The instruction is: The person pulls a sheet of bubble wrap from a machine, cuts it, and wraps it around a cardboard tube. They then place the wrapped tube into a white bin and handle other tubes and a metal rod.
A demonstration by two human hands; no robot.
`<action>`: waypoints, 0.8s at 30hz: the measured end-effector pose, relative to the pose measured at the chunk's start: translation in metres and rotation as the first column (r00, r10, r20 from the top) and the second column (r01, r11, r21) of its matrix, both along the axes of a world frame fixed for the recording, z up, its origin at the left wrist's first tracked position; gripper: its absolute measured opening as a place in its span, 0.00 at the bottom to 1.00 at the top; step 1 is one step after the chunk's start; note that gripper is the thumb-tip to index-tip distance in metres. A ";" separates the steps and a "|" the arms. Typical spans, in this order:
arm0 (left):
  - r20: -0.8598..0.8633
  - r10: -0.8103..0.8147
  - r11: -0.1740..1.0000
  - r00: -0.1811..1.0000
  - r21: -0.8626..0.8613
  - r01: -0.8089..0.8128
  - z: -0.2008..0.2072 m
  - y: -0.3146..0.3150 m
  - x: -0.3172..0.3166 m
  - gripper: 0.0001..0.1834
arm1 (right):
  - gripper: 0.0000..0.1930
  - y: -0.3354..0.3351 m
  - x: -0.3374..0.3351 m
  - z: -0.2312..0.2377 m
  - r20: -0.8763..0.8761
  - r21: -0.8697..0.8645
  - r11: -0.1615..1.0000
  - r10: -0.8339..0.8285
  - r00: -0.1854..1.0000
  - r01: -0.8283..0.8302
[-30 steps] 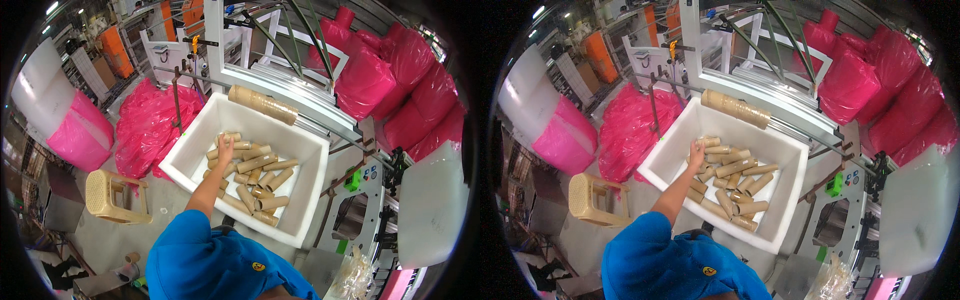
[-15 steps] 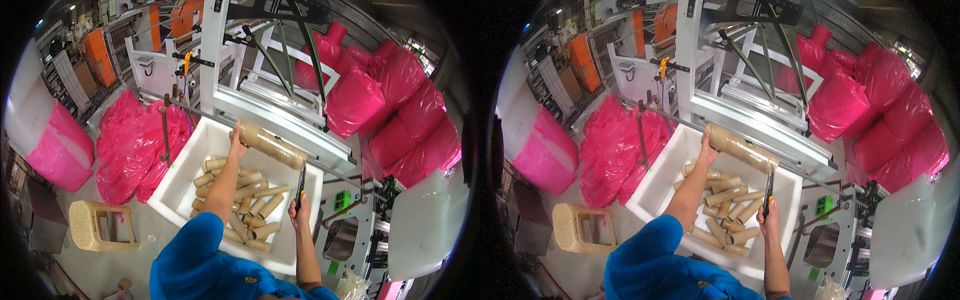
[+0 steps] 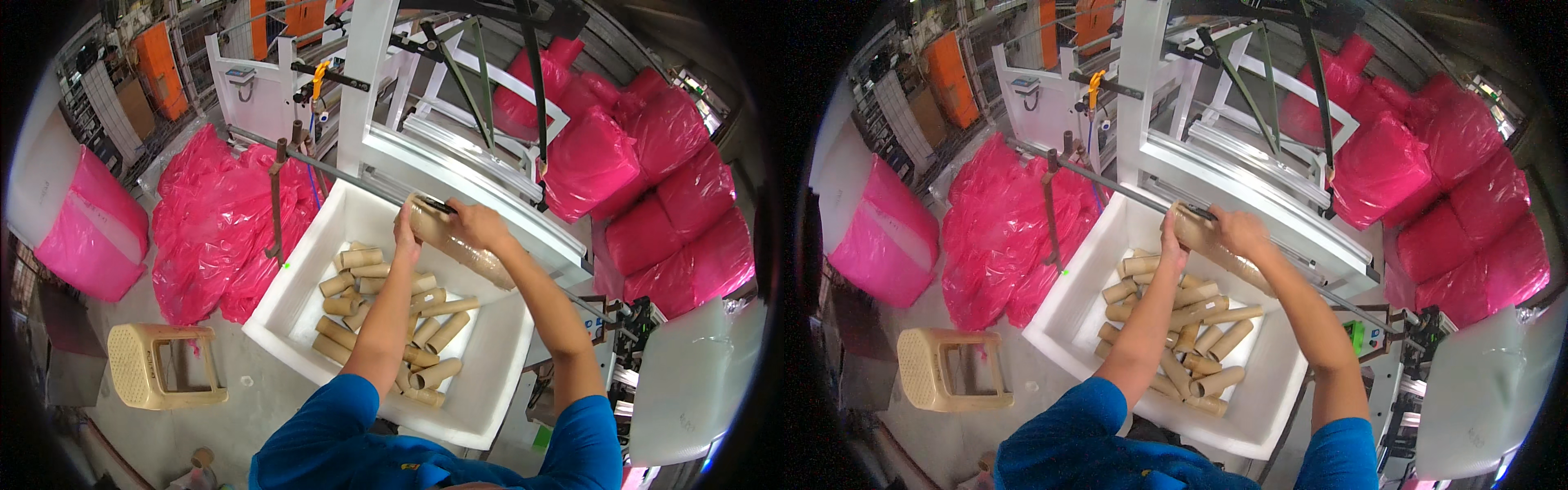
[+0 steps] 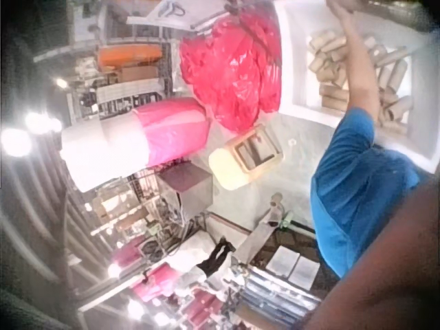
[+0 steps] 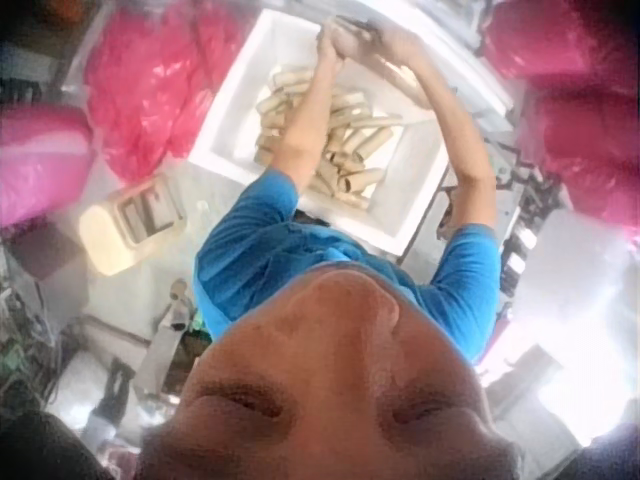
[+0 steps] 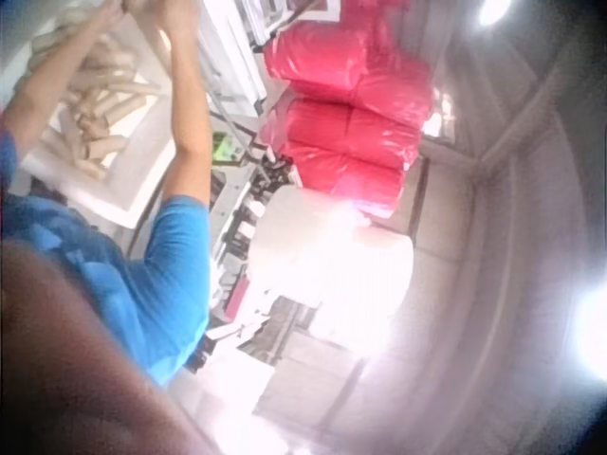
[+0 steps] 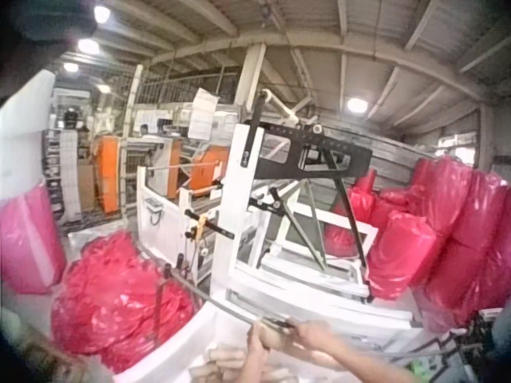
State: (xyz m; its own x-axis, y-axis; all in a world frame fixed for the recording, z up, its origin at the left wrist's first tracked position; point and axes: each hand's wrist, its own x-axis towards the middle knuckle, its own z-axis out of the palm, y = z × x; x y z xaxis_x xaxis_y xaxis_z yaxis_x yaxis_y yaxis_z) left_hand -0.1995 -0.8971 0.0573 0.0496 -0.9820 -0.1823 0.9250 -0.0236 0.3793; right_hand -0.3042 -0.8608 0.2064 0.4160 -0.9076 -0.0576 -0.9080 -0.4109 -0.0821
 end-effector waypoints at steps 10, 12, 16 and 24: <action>0.028 0.172 0.979 0.985 0.108 -0.174 -0.006 -0.002 -0.005 0.22 | 0.13 -0.010 0.036 0.021 -0.300 -0.037 0.994 0.087 0.950 -0.103; 0.044 0.122 0.978 0.992 0.167 -0.128 0.004 0.002 -0.005 0.22 | 0.13 -0.005 0.025 0.021 -0.278 -0.023 0.995 0.083 0.957 -0.092; 0.027 0.139 0.972 0.990 0.190 -0.142 0.008 0.002 -0.010 0.25 | 0.13 0.010 -0.011 0.021 -0.255 0.039 0.998 0.062 0.965 -0.054; 0.034 0.135 0.985 0.990 0.105 -0.138 0.004 0.001 -0.020 0.26 | 0.15 0.100 -0.173 0.030 -0.535 0.010 0.983 -0.151 0.831 0.185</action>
